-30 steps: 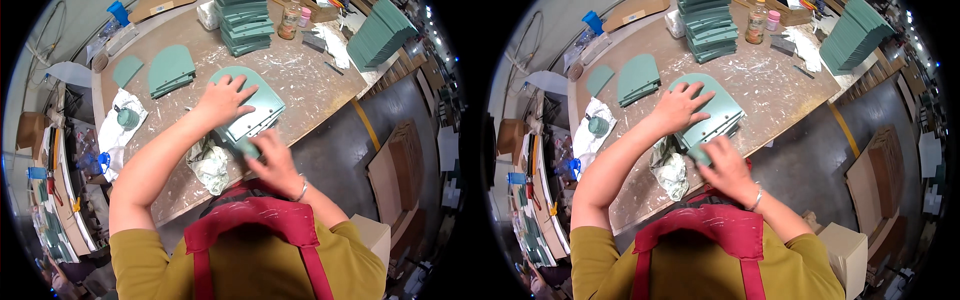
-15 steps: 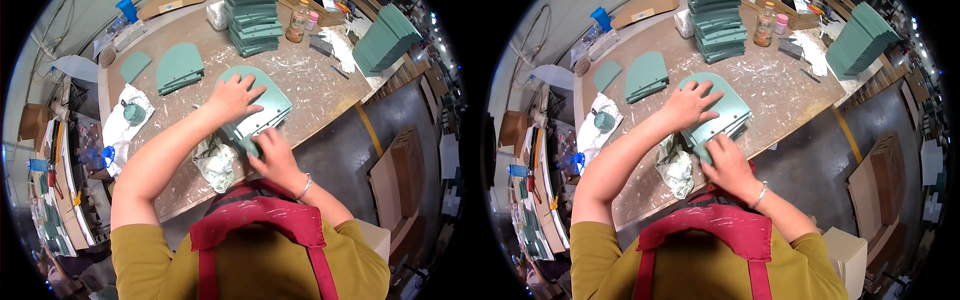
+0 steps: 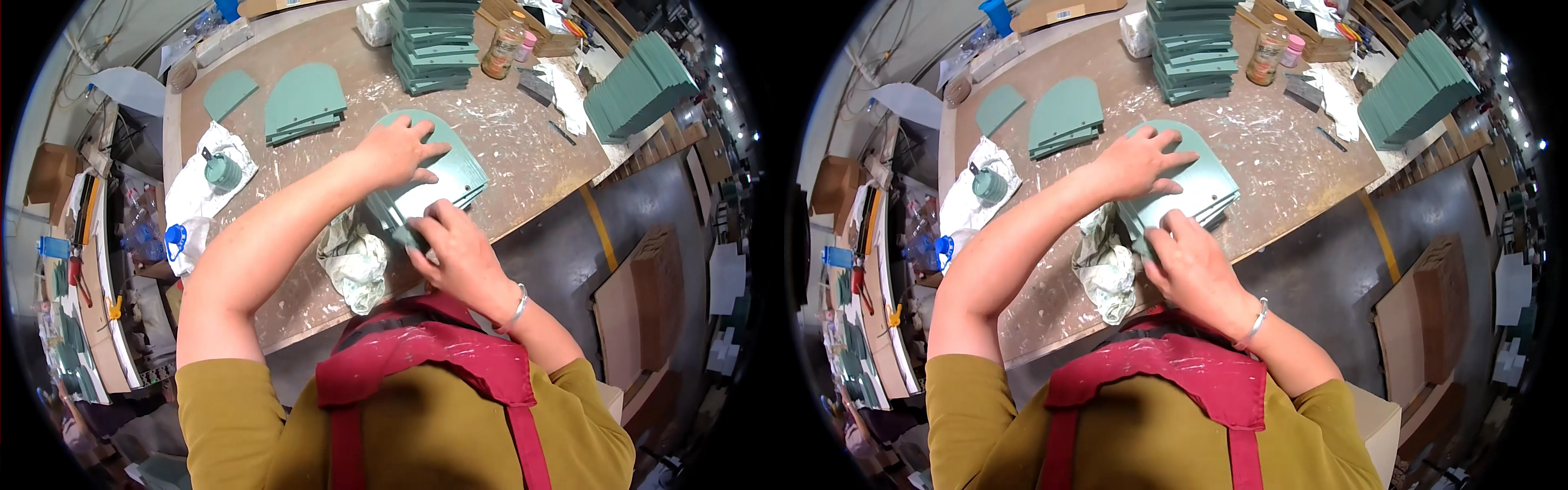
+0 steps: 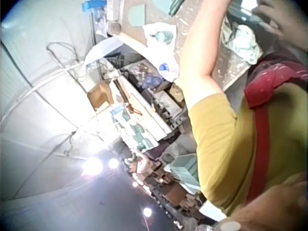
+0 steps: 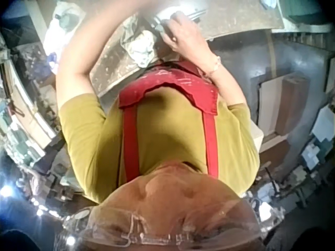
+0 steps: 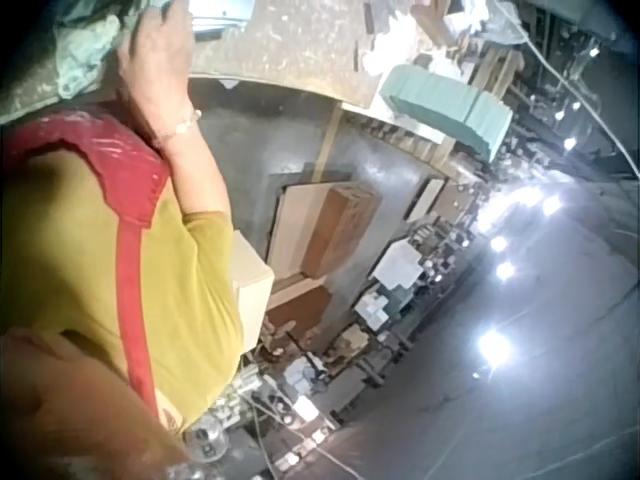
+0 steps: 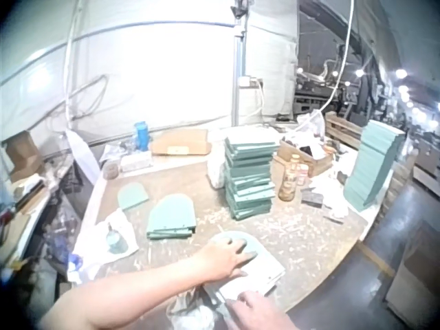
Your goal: The person wipes and inspects green furniture components by hand with a cloth, stacking them on a work table.
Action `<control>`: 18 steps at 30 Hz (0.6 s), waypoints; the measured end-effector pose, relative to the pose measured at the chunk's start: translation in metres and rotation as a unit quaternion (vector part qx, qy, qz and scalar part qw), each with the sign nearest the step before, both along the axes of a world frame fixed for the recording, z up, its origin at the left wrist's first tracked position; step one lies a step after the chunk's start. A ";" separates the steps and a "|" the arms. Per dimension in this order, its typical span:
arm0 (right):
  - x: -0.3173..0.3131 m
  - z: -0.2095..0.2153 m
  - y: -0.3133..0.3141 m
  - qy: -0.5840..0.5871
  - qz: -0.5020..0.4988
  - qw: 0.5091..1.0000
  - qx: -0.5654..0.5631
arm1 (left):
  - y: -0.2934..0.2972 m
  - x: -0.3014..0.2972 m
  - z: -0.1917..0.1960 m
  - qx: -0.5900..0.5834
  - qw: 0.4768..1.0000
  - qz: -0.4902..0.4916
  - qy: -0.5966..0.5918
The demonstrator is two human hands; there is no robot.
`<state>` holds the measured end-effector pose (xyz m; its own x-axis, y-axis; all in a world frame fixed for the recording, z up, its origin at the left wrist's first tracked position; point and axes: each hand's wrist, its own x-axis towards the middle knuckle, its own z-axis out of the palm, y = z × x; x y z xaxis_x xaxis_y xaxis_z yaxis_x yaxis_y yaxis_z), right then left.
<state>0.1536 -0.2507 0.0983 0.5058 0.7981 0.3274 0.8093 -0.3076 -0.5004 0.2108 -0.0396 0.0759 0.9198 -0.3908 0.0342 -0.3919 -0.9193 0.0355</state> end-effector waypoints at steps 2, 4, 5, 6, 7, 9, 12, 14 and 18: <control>0.007 -0.005 0.002 -0.011 -0.001 1.000 -0.022 | -0.004 0.001 0.002 0.000 1.000 0.001 0.004; 0.007 -0.006 0.002 -0.029 0.010 0.998 -0.054 | -0.003 0.002 0.004 0.004 1.000 0.004 0.007; 0.007 0.000 -0.002 -0.031 0.012 0.998 -0.054 | -0.003 0.003 0.004 0.001 1.000 0.009 0.019; 0.006 0.010 -0.007 -0.021 0.038 0.996 -0.084 | -0.002 0.001 0.003 -0.004 0.999 0.016 0.034; 0.007 0.014 -0.010 -0.011 0.065 0.991 -0.113 | -0.001 0.000 0.002 -0.005 0.999 0.018 0.034; 0.009 0.012 -0.009 -0.012 0.056 0.993 -0.103 | 0.000 0.000 0.001 -0.012 0.999 0.014 0.034; 0.016 0.000 0.006 -0.028 0.021 0.999 -0.003 | -0.003 0.002 0.003 -0.006 0.999 0.016 0.036; 0.014 0.006 0.002 -0.012 0.036 0.997 -0.068 | -0.006 0.004 0.005 -0.009 0.999 0.012 0.043; 0.012 0.025 -0.011 0.050 0.067 0.984 -0.159 | -0.002 0.000 0.004 -0.014 0.998 0.020 0.049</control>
